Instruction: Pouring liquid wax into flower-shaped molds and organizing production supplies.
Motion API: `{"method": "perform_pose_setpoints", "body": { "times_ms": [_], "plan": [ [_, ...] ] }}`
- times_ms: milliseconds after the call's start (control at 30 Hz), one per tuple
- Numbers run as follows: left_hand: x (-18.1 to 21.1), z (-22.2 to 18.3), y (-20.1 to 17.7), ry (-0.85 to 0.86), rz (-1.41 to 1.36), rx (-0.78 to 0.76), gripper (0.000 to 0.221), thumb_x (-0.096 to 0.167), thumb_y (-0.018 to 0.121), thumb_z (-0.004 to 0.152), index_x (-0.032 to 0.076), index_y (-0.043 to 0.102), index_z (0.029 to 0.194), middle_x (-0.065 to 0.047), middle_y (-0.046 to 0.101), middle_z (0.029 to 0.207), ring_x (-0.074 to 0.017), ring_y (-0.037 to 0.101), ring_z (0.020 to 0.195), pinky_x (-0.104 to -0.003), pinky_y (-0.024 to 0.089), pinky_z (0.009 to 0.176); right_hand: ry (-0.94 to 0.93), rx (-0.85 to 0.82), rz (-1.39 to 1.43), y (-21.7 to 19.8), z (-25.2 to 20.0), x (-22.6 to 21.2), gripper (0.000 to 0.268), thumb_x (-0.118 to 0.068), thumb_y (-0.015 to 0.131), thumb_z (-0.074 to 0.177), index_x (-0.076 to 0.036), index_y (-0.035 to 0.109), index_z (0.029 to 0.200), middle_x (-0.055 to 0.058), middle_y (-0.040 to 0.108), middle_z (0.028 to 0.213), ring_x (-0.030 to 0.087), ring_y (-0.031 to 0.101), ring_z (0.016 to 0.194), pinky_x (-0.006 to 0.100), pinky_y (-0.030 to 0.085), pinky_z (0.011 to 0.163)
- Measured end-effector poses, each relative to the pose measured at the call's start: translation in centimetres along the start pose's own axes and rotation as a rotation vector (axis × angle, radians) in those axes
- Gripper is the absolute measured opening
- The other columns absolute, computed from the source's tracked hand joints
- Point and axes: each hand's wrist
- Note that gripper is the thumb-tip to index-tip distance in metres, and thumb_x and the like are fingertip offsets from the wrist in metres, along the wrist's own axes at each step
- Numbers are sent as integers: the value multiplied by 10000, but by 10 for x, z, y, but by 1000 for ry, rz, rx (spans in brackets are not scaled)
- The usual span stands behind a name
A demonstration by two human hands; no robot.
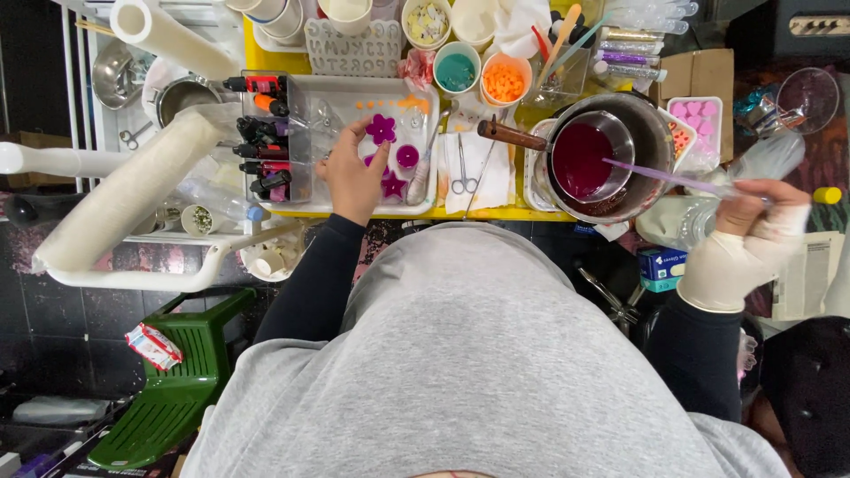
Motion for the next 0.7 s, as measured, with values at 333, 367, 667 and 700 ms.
{"method": "perform_pose_setpoints", "body": {
  "times_ms": [333, 367, 667, 700],
  "plan": [
    [-20, 21, 15, -27, 77, -38, 439, 298, 782, 894, 164, 643, 1289, -37, 739, 1238, -198, 631, 1209, -528, 194, 1054, 192, -56, 236, 20, -5, -3, 281, -270, 647, 1230, -6, 553, 1206, -35, 520, 896, 27, 456, 776, 171, 364, 722],
    [-22, 22, 16, -8, 100, -31, 432, 289, 788, 878, 169, 646, 1268, -35, 741, 1224, -209, 578, 1275, -539, 200, 1032, 182, -58, 237, 20, -5, -2, 286, -271, 650, 1237, -4, 551, 1208, -33, 527, 921, 22, 436, 767, 169, 363, 729],
    [-29, 34, 16, -24, 235, -126, 417, 267, 812, 827, 188, 656, 1205, -11, 745, 1161, -244, 420, 1427, -685, 144, 1050, 190, -51, 248, 22, -2, -3, 276, -262, 659, 1231, -6, 560, 1194, -38, 513, 899, 25, 435, 778, 172, 351, 723],
    [-27, 36, 14, -31, 258, -149, 414, 261, 808, 828, 190, 656, 1206, -10, 745, 1148, -243, 417, 1433, -684, 148, 1054, 192, -54, 261, 23, -1, -4, 271, -258, 656, 1231, -6, 563, 1194, -36, 519, 901, 27, 441, 783, 173, 355, 728]
  ]
}}
Point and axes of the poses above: each hand's wrist, its own z-axis towards the middle knuckle, its own y-axis out of the palm, x = y × z
